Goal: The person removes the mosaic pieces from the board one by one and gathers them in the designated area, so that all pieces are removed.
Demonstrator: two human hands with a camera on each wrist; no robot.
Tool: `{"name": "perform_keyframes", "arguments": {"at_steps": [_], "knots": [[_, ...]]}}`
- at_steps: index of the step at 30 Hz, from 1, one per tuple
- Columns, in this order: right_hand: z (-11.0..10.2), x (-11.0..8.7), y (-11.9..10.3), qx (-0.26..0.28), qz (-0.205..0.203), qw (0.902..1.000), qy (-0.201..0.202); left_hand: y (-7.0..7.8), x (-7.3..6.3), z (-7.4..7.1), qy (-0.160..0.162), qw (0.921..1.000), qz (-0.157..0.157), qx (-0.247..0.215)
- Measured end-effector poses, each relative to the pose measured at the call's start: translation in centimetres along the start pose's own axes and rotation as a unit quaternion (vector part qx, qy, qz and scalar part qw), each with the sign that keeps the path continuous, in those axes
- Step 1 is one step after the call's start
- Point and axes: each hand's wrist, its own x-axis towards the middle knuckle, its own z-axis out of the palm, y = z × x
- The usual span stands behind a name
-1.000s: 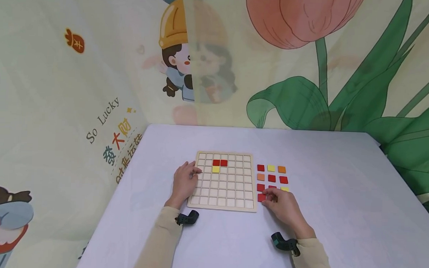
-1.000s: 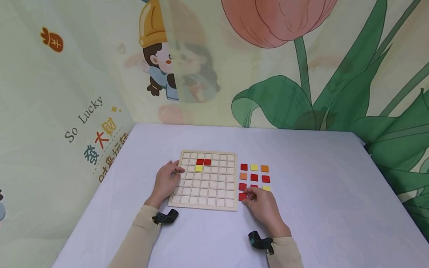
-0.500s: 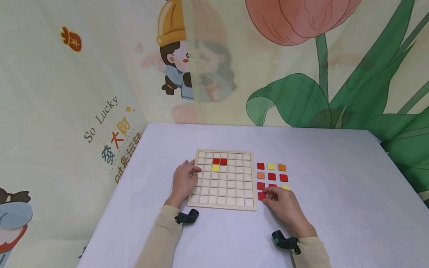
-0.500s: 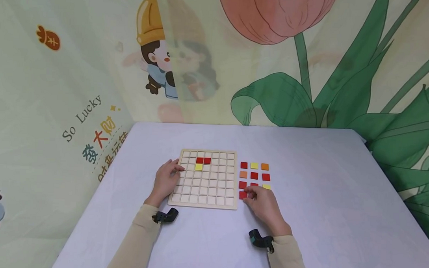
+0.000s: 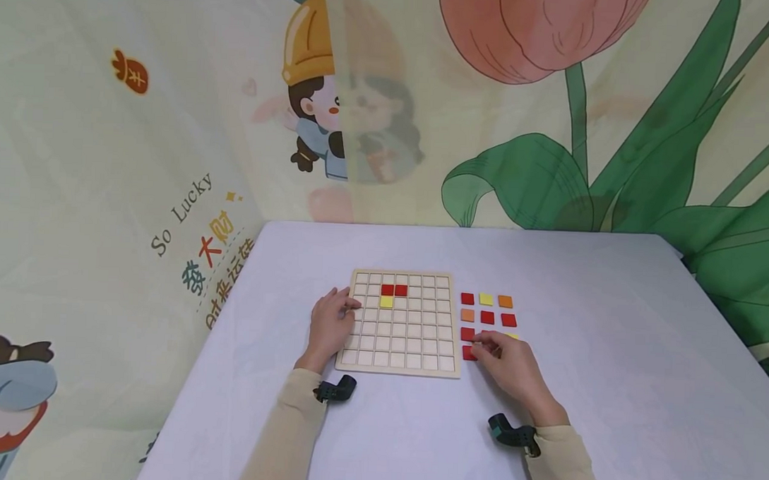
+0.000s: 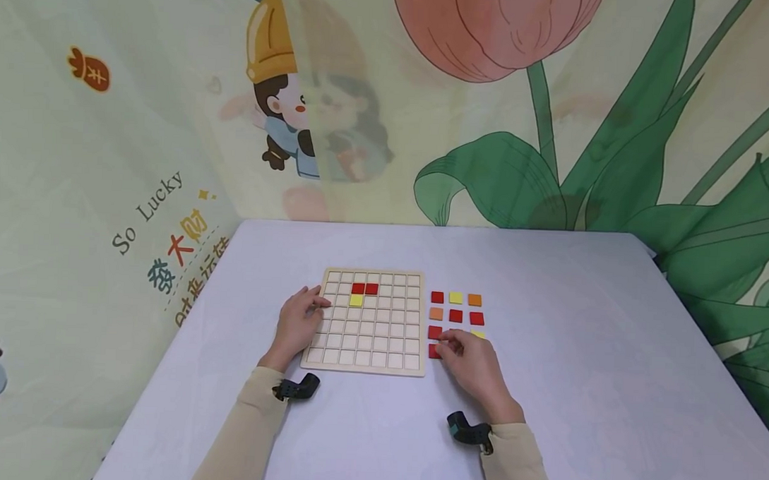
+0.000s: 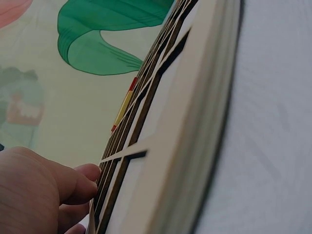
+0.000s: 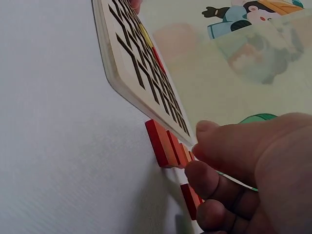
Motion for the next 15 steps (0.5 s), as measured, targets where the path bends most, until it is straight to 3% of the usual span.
{"name": "perform_keyframes", "arguments": {"at_steps": [15], "knots": [[1.7, 0.7, -0.7, 0.059, -0.037, 0.9946, 0.077, 0.0, 0.0, 0.1, 0.001, 1.0000, 0.002, 0.003]]}}
